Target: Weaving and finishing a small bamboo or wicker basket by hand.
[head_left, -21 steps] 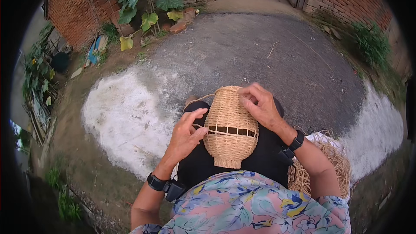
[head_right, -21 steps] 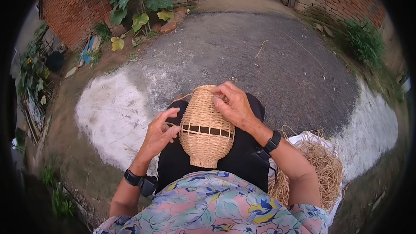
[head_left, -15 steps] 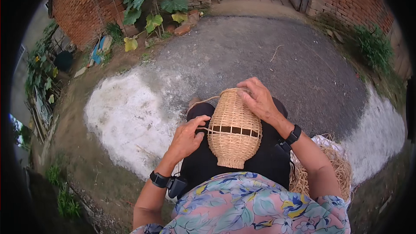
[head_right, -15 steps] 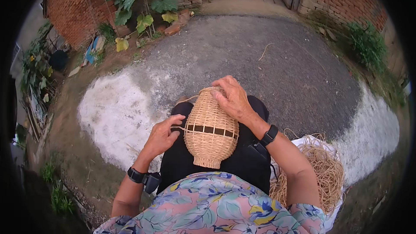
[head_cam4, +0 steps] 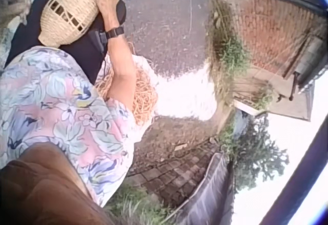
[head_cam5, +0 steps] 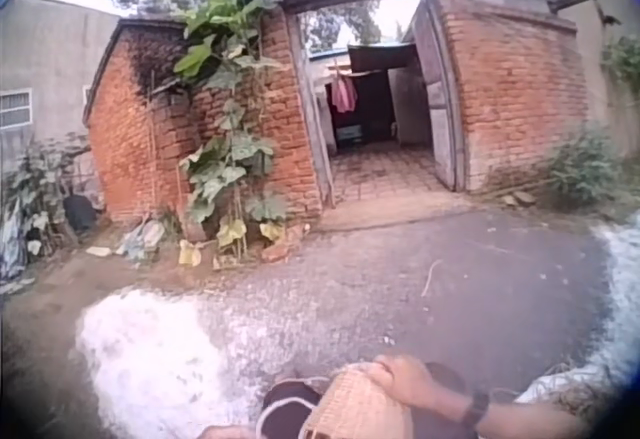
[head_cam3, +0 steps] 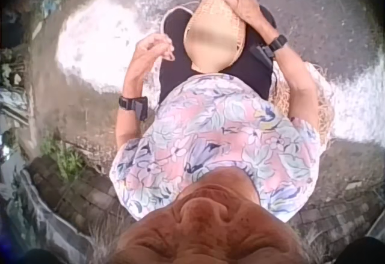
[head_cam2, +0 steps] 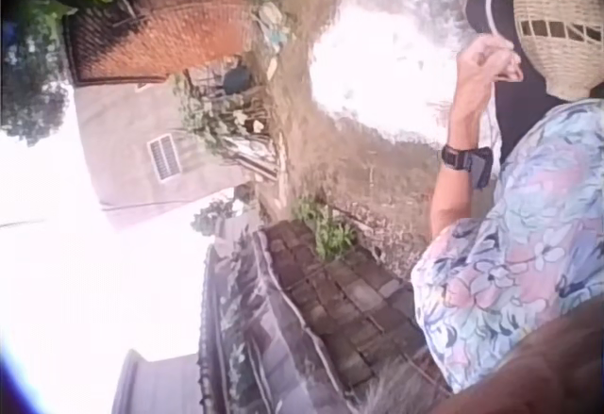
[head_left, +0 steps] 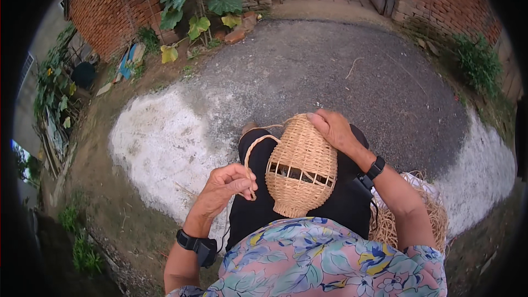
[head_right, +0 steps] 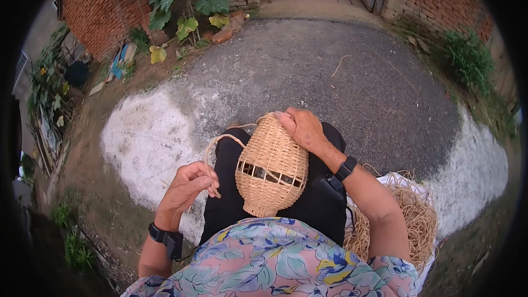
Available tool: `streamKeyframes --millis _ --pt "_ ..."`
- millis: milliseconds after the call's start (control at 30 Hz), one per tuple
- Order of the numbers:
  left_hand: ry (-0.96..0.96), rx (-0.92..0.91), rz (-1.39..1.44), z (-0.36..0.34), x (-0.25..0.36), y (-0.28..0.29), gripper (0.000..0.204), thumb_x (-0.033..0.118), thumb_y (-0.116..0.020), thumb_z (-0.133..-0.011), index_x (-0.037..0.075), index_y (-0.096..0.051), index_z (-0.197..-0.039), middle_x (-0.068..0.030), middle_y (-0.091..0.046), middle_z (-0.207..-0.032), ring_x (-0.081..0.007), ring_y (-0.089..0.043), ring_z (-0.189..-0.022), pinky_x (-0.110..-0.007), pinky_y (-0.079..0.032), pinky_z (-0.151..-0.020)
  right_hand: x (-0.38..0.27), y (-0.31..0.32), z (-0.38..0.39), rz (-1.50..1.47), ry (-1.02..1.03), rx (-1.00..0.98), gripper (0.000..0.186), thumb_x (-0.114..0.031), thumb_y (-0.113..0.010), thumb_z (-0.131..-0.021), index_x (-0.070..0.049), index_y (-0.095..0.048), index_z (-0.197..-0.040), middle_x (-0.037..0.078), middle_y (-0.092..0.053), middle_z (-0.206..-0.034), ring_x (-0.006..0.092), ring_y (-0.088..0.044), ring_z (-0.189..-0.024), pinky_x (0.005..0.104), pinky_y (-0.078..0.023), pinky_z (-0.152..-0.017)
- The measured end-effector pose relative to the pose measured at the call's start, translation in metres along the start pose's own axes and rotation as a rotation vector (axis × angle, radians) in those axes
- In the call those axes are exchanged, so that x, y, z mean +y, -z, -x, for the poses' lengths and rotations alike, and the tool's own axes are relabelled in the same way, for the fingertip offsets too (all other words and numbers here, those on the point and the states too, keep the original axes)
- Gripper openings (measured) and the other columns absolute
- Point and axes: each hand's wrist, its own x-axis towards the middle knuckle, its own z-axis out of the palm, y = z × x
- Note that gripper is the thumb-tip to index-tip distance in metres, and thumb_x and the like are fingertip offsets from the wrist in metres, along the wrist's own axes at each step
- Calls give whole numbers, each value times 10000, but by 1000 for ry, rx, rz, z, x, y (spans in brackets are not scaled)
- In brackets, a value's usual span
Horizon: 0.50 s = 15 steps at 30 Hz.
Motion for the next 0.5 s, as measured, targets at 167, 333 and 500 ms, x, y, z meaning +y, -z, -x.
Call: streamKeyframes --millis 167,333,500 --pt "-26 -65 11 -26 -25 -48 114 118 -701 -905 12 -659 -903 -49 -672 -815 -77 -603 -680 -219 -486 -577 -15 -1 15 109 100 158 515 -481 -511 -948 6 -668 -887 207 -660 -825 365 -627 -789 452 -473 -765" --pt "-141 176 -576 -29 -25 -69 240 127 -729 -854 45 -580 -1023 -43 -664 -719 -125 -642 -628 -292 -500 -542 -24 1 21 96 104 198 484 -470 -517 -950 -9 -667 -933 197 -664 -880 370 -619 -848 493 -442 -853" --pt "-216 341 -1079 -27 -17 -85 335 94 -682 -794 67 -529 -1091 -114 -668 -712 -285 -664 -609 -420 -503 -568 -41 1 34 117 149 289 409 -418 -557 -936 -26 -670 -938 147 -669 -915 324 -579 -895 458 -403 -792"
